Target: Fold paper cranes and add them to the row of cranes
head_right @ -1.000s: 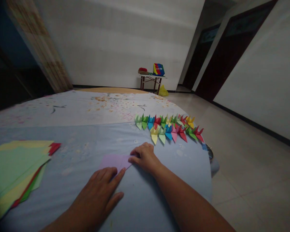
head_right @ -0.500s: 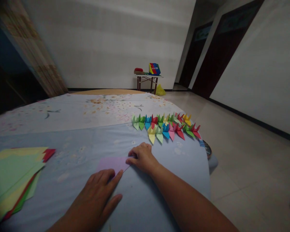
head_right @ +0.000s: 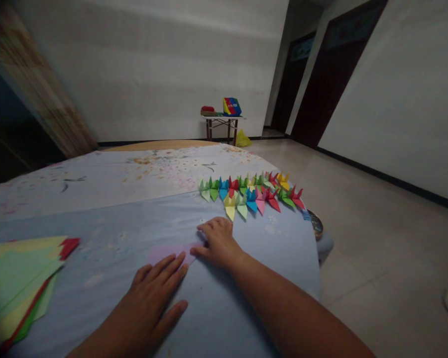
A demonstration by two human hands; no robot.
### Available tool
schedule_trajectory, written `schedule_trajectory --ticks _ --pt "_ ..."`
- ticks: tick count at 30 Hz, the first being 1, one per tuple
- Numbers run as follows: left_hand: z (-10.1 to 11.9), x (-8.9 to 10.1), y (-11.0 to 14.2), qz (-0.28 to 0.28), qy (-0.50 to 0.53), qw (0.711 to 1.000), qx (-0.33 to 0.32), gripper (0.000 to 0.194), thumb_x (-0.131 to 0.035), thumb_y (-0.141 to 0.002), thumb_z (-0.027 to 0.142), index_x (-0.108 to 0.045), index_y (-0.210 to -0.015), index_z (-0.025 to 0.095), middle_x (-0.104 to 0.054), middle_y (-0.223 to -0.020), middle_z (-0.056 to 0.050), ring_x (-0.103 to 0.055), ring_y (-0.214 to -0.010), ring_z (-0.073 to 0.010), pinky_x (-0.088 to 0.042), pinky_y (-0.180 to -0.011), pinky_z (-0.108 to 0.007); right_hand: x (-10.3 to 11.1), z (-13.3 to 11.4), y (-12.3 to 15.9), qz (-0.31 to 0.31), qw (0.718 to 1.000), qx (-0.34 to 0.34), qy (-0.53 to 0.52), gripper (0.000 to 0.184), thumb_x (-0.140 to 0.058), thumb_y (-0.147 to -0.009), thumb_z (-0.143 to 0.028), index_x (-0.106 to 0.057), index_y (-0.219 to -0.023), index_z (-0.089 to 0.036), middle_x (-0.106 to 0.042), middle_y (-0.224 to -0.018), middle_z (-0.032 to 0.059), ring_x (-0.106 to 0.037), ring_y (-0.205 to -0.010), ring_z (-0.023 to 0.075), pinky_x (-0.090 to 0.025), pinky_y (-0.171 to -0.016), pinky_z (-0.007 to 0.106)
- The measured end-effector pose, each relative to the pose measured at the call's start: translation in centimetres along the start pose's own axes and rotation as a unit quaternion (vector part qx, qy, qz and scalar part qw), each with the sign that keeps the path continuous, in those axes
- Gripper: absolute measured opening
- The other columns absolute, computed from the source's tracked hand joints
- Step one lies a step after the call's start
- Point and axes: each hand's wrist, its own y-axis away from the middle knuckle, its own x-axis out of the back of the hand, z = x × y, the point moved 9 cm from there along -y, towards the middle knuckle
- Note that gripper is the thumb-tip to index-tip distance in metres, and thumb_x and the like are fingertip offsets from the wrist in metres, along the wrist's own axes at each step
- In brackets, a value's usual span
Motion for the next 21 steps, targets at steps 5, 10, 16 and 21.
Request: schedule_trajectory --ticks 5,10,16,21 --pt "0.1 0.0 0.0 -0.004 -0.001 1.0 -0.007 0.053 -0.034 -0.087 0.048 -0.035 -0.135 0.025 -0.03 -0.143 -0.006 -0.03 -0.129 -0.0303 -0.024 -0.101 -0.055 0.0 -0.1 0.5 0.012 0.999 0.001 0.05 0.072 -0.056 -0.072 -0.059 -0.041 -0.129 -0.018 -0.045 -0.128 0.0113 -0.025 -0.125 0.0299 -0.012 -0.102 0.046" --pt "-0.1 -0.2 0.2 0.006 0.001 1.0 -0.015 0.054 -0.031 -0.087 0.051 -0.034 -0.135 0.026 -0.031 -0.143 -0.006 -0.031 -0.129 -0.0305 -0.02 -0.102 -0.056 -0.1 0.9 0.5 -0.004 0.997 -0.038 0.061 0.074 -0.055 -0.071 -0.059 -0.039 -0.13 -0.019 -0.042 -0.132 0.0119 -0.022 -0.127 0.0312 -0.011 -0.102 0.048" --pt "-0.1 0.0 0.2 0.005 0.003 1.0 -0.014 0.053 -0.032 -0.087 0.05 -0.034 -0.135 0.027 -0.031 -0.143 -0.005 -0.032 -0.128 -0.0298 -0.02 -0.102 -0.055 0.3 2.6 0.6 -0.014 0.995 -0.084 0.054 0.07 -0.059 -0.071 -0.054 -0.04 -0.129 -0.019 -0.041 -0.132 0.0117 -0.024 -0.125 0.0304 -0.015 -0.101 0.047" --pt "0.0 0.4 0.2 0.006 0.009 1.0 -0.013 0.053 -0.032 -0.087 0.05 -0.035 -0.134 0.027 -0.032 -0.143 -0.005 -0.032 -0.128 -0.0302 -0.02 -0.102 -0.056 1.1 3.8 0.7 -0.023 0.993 -0.11 0.035 0.065 -0.061 -0.071 -0.046 -0.042 -0.127 -0.021 -0.043 -0.13 0.0101 -0.029 -0.12 0.0295 -0.022 -0.096 0.046"
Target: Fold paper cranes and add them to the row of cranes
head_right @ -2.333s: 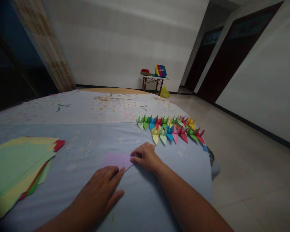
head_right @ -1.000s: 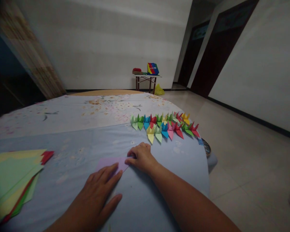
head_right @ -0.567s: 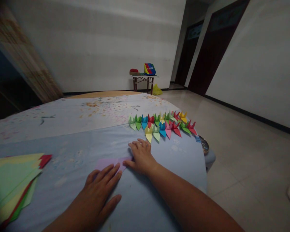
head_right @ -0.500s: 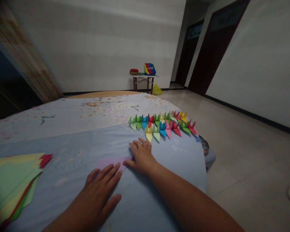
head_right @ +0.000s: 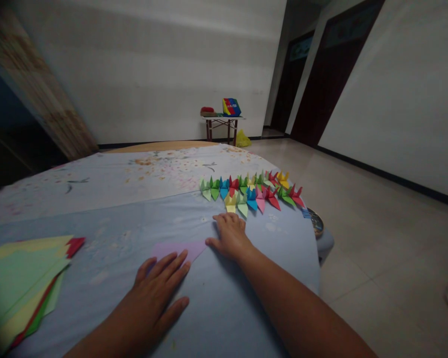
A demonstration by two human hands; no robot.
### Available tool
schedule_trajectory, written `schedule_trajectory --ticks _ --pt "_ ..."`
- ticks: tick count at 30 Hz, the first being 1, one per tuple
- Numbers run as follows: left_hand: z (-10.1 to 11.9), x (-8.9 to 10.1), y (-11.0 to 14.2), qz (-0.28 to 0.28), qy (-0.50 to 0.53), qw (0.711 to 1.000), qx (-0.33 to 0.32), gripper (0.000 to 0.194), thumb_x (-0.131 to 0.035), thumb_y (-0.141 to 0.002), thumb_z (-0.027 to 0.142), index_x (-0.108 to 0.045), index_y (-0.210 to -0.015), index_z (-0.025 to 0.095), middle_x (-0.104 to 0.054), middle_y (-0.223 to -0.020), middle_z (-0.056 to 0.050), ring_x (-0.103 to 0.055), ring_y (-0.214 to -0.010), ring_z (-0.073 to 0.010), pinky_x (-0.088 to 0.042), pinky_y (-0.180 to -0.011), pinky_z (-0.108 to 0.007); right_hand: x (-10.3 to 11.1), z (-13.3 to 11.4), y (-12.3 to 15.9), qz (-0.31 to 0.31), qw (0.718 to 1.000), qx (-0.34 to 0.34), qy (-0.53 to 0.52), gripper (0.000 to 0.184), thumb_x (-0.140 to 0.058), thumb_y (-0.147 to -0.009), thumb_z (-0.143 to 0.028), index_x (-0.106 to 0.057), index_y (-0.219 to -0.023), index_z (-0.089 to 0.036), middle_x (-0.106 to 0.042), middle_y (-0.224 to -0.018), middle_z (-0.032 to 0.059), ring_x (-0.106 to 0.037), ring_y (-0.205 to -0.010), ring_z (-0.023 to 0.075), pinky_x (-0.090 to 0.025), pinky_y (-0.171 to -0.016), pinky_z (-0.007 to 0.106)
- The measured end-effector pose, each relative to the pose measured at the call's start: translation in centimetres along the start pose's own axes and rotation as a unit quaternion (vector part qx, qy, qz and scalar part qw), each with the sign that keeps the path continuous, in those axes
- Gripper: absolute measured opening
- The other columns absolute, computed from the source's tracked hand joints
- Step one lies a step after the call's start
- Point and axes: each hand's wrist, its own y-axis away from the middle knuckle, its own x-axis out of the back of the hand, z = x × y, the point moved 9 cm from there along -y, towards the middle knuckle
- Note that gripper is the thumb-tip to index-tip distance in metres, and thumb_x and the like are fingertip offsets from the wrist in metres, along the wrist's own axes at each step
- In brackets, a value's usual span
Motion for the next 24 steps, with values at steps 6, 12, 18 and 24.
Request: schedule_trajectory --ticks 6,12,18,24 --pt "0.0 -0.2 0.1 0.001 0.005 1.0 -0.008 0.054 -0.031 -0.087 0.052 -0.033 -0.135 0.028 -0.031 -0.143 -0.006 -0.031 -0.129 -0.0298 -0.018 -0.103 -0.056 1.4 -0.8 0.2 0.049 0.998 0.02 -0.027 0.05 -0.057 -0.075 -0.029 -0.044 -0.123 -0.021 -0.046 -0.124 0.0095 -0.034 -0.116 0.0254 -0.027 -0.093 0.042" --pt "-0.1 -0.1 0.0 0.006 -0.004 1.0 -0.013 0.054 -0.03 -0.087 0.052 -0.033 -0.135 0.028 -0.033 -0.143 -0.005 -0.03 -0.129 -0.0295 -0.015 -0.104 -0.056 -0.8 -5.1 1.0 -0.008 0.995 0.09 -0.049 0.066 -0.064 -0.069 -0.047 -0.042 -0.126 -0.021 -0.044 -0.126 0.0118 -0.033 -0.117 0.0273 -0.027 -0.093 0.042" --pt "-0.2 0.3 0.6 0.008 -0.015 1.0 -0.023 0.053 -0.032 -0.087 0.051 -0.026 -0.137 0.032 -0.03 -0.144 -0.002 -0.025 -0.132 -0.0278 -0.006 -0.107 -0.054 -0.9 -1.8 0.2 -0.02 0.999 0.001 -0.038 0.06 -0.065 -0.069 -0.044 -0.045 -0.122 -0.025 -0.044 -0.123 0.0084 -0.033 -0.116 0.0263 -0.027 -0.092 0.04" --pt "-0.1 0.9 2.0 -0.001 -0.017 1.0 -0.022 0.053 -0.037 -0.086 0.051 -0.032 -0.135 0.032 -0.035 -0.141 -0.004 -0.029 -0.13 -0.0298 -0.01 -0.105 -0.057 -0.6 -0.6 -0.2 -0.023 0.999 -0.012 -0.04 0.055 -0.066 -0.069 -0.043 -0.049 -0.118 -0.025 -0.046 -0.119 0.0073 -0.035 -0.112 0.0257 -0.029 -0.09 0.039"
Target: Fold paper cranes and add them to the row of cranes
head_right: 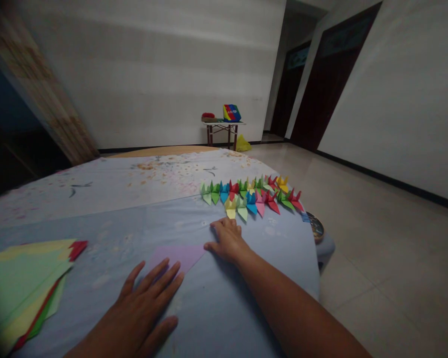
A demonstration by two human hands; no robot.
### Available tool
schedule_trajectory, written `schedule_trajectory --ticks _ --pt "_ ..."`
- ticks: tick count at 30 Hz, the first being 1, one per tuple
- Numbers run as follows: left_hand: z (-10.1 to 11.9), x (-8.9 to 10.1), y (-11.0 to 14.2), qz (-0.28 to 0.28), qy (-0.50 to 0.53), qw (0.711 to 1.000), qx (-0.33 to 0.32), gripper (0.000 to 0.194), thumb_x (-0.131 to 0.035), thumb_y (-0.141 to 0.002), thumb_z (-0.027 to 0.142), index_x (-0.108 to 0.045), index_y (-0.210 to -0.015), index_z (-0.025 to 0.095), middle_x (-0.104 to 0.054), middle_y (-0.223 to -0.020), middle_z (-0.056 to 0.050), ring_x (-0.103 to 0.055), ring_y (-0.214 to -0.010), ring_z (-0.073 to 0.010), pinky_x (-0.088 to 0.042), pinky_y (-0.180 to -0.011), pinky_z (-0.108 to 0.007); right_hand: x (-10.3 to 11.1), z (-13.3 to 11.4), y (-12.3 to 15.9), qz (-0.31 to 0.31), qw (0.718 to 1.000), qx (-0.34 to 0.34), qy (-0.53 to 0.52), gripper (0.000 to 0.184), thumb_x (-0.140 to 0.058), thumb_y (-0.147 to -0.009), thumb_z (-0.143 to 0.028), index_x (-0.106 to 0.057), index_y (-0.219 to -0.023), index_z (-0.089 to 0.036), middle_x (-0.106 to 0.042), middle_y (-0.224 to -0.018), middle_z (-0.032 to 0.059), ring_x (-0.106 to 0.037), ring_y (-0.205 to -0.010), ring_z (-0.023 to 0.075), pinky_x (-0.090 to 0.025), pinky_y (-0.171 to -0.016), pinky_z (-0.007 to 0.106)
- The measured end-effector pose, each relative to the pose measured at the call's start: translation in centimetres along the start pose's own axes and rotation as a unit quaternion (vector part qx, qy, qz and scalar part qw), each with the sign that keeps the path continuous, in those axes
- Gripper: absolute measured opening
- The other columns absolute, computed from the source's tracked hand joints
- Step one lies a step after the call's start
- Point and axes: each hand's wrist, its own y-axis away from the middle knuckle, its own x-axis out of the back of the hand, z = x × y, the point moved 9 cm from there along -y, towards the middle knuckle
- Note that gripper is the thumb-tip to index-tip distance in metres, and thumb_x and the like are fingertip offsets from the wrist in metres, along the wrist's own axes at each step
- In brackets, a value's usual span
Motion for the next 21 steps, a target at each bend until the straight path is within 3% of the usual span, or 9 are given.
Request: schedule_trajectory --ticks 7,12,16,21 --pt "0.1 0.5 0.2 0.004 0.009 1.0 0.006 0.05 -0.036 -0.086 0.052 -0.04 -0.131 0.031 -0.042 -0.137 -0.005 -0.037 -0.126 -0.0283 -0.014 -0.105 -0.054 0.6 0.6 -0.4 0.002 1.0 0.01 -0.017 0.034 -0.063 -0.074 -0.029 -0.056 -0.107 -0.024 -0.051 -0.112 0.0062 -0.04 -0.108 0.023 -0.031 -0.089 0.038" --pt "-0.1 0.4 -0.1 0.025 0.013 1.0 0.007 0.046 -0.036 -0.086 0.05 -0.046 -0.127 0.032 -0.047 -0.134 -0.004 -0.04 -0.123 -0.0275 -0.016 -0.104 -0.053 1.6 -2.2 0.4 0.044 0.989 0.12 -0.073 0.022 -0.054 -0.082 -0.026 -0.059 -0.103 -0.019 -0.057 -0.103 0.006 -0.044 -0.102 0.018 -0.032 -0.09 0.032" --pt "-0.4 0.1 -0.6 0.033 0.012 0.999 0.01 0.042 -0.036 -0.087 0.048 -0.05 -0.123 0.03 -0.051 -0.13 -0.005 -0.043 -0.121 -0.0269 -0.015 -0.104 -0.054 0.5 -4.2 1.1 -0.003 0.988 0.153 -0.039 0.028 -0.058 -0.079 -0.036 -0.061 -0.101 -0.019 -0.059 -0.097 0.0065 -0.047 -0.095 0.0192 -0.033 -0.084 0.033" --pt "-0.8 0.6 -1.1 0.07 0.014 0.997 -0.001 0.034 -0.039 -0.088 0.042 -0.054 -0.116 0.03 -0.055 -0.126 -0.004 -0.041 -0.121 -0.0255 -0.009 -0.104 -0.055 -0.5 -4.4 1.0 -0.049 0.99 0.127 -0.02 0.032 -0.065 -0.072 -0.037 -0.061 -0.1 -0.021 -0.06 -0.086 0.0037 -0.048 -0.086 0.0186 -0.032 -0.077 0.032"
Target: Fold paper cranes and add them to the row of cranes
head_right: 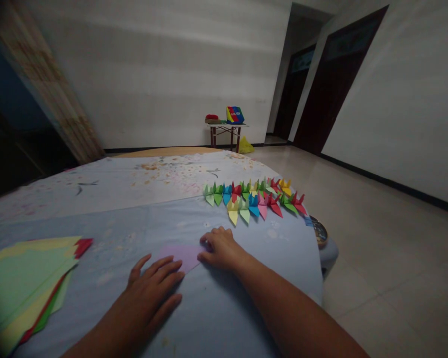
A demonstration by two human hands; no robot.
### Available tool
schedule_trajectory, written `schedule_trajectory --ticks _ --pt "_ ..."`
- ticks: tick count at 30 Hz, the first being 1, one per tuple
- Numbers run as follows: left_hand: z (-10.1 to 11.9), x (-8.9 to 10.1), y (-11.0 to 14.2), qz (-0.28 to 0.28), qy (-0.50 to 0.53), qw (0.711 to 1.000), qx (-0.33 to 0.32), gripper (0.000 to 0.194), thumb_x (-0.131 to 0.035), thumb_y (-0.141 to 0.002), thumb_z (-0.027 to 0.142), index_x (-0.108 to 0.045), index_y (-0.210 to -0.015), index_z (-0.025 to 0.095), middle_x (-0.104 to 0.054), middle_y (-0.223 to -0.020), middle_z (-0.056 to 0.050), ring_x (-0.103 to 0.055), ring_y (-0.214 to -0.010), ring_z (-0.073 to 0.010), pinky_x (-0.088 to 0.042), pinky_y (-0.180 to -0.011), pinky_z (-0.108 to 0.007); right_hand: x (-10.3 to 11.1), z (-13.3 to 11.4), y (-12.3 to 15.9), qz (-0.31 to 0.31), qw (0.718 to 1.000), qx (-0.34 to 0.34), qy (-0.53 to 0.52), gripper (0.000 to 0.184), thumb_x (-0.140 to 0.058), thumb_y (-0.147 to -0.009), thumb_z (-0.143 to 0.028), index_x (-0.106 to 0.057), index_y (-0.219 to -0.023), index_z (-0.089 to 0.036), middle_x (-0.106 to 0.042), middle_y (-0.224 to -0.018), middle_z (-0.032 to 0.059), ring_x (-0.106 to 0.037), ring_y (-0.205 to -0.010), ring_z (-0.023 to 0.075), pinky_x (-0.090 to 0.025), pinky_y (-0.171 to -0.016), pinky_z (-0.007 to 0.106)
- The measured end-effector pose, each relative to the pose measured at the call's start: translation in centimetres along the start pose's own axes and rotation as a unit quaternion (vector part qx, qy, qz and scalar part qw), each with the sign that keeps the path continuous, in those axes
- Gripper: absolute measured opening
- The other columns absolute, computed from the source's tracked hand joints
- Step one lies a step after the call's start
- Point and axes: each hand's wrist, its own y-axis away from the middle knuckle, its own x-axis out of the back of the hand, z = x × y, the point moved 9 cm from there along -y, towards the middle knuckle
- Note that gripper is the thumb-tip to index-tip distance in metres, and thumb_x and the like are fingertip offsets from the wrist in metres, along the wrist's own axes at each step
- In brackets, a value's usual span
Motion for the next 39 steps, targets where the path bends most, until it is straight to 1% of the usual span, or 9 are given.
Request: schedule_trajectory --ticks 8,11,16,20,25,27,30,33,39 --pt "-1.2 1.9 -0.2 0.103 -0.011 0.993 0.054 0.032 -0.045 -0.085 0.03 -0.055 -0.115 0.025 -0.059 -0.116 -0.007 -0.05 -0.108 -0.0236 -0.024 -0.097 -0.047 -0.4 1.4 -0.4 0.013 0.99 -0.043 -0.134 0.015 -0.062 -0.07 -0.03 -0.057 -0.072 -0.017 -0.055 -0.068 -0.002 -0.048 -0.068 0.0116 -0.034 -0.064 0.025" --pt "-0.7 2.3 -0.6 0.123 -0.018 0.991 0.06 0.034 -0.048 -0.082 0.027 -0.054 -0.116 0.024 -0.061 -0.11 -0.008 -0.052 -0.103 -0.0242 -0.029 -0.092 -0.046 -1.6 1.6 -0.6 -0.012 0.955 -0.074 -0.287 0.013 -0.058 -0.073 -0.026 -0.052 -0.079 -0.016 -0.05 -0.062 -0.0052 -0.045 -0.055 0.0074 -0.032 -0.052 0.02" --pt "-0.8 3.2 -0.9 0.147 -0.019 0.986 0.07 0.031 -0.051 -0.08 0.021 -0.058 -0.11 0.021 -0.064 -0.103 -0.008 -0.055 -0.097 -0.0249 -0.034 -0.088 -0.045 -2.1 -1.0 -0.3 -0.052 0.887 -0.05 -0.456 0.041 -0.066 -0.068 -0.031 -0.046 -0.101 -0.016 -0.043 -0.055 -0.01 -0.04 -0.046 0.006 -0.029 -0.046 0.018" --pt "-2.1 4.8 -0.5 0.202 0.095 0.97 0.094 0.021 -0.048 -0.083 0.026 -0.063 -0.096 0.021 -0.066 -0.091 -0.005 -0.059 -0.085 -0.02 -0.042 -0.08 -0.036 -0.1 -2.3 0.0 -0.013 0.879 0.002 -0.477 0.047 -0.053 -0.079 -0.05 -0.046 -0.112 -0.016 -0.054 -0.067 -0.0034 -0.049 -0.061 0.0093 -0.038 -0.059 0.022" --pt "-5.9 5.1 0.6 0.265 0.377 0.84 0.288 0.026 -0.053 -0.076 0.042 -0.058 -0.088 0.019 -0.064 -0.069 0.0 -0.06 -0.063 -0.016 -0.047 -0.061 -0.027 2.6 0.0 0.1 0.113 0.897 0.003 -0.427 0.046 -0.037 -0.087 -0.054 -0.05 -0.111 -0.017 -0.06 -0.093 0.0057 -0.053 -0.083 0.0141 -0.041 -0.077 0.029" --pt "-6.2 4.0 0.3 0.259 0.465 0.784 0.318 0.031 -0.057 -0.072 0.043 -0.053 -0.089 0.017 -0.061 -0.062 0.002 -0.058 -0.056 -0.0149 -0.046 -0.056 -0.026 2.3 0.4 -0.1 0.101 0.908 0.0 -0.406 0.045 -0.04 -0.086 -0.053 -0.052 -0.11 -0.017 -0.058 -0.088 0.0037 -0.052 -0.08 0.0134 -0.041 -0.075 0.028" --pt "-6.4 1.8 -0.1 0.223 0.527 0.746 0.34 0.036 -0.06 -0.069 0.042 -0.048 -0.092 0.016 -0.062 -0.059 0.002 -0.058 -0.053 -0.0153 -0.045 -0.054 -0.026 0.9 0.3 -0.4 0.049 0.913 0.002 -0.406 0.044 -0.052 -0.08 -0.047 -0.05 -0.111 -0.016 -0.049 -0.069 -0.0031 -0.047 -0.063 0.0096 -0.039 -0.061 0.024" --pt "-6.2 -0.2 -0.4 0.144 0.523 0.767 0.342 0.037 -0.056 -0.072 0.044 -0.047 -0.094 0.016 -0.063 -0.06 0.0 -0.059 -0.053 -0.0176 -0.044 -0.052 -0.027 0.1 0.3 -0.5 0.037 0.925 -0.013 -0.379 0.042 -0.059 -0.076 -0.036 -0.05 -0.11 -0.015 -0.039 -0.06 -0.0074 -0.04 -0.053 0.0072 -0.032 -0.052 0.02" --pt "-7.3 1.7 0.0 0.043 0.195 0.924 0.326 0.037 -0.043 -0.079 0.05 -0.052 -0.061 0.019 -0.056 -0.053 0.0 -0.054 -0.05 -0.0167 -0.034 -0.049 -0.025 0.2 1.1 -0.3 0.068 0.971 -0.042 -0.224 0.04 -0.053 -0.076 -0.022 -0.049 -0.116 -0.018 -0.044 -0.061 -0.0066 -0.043 -0.055 0.0084 -0.033 -0.054 0.02"
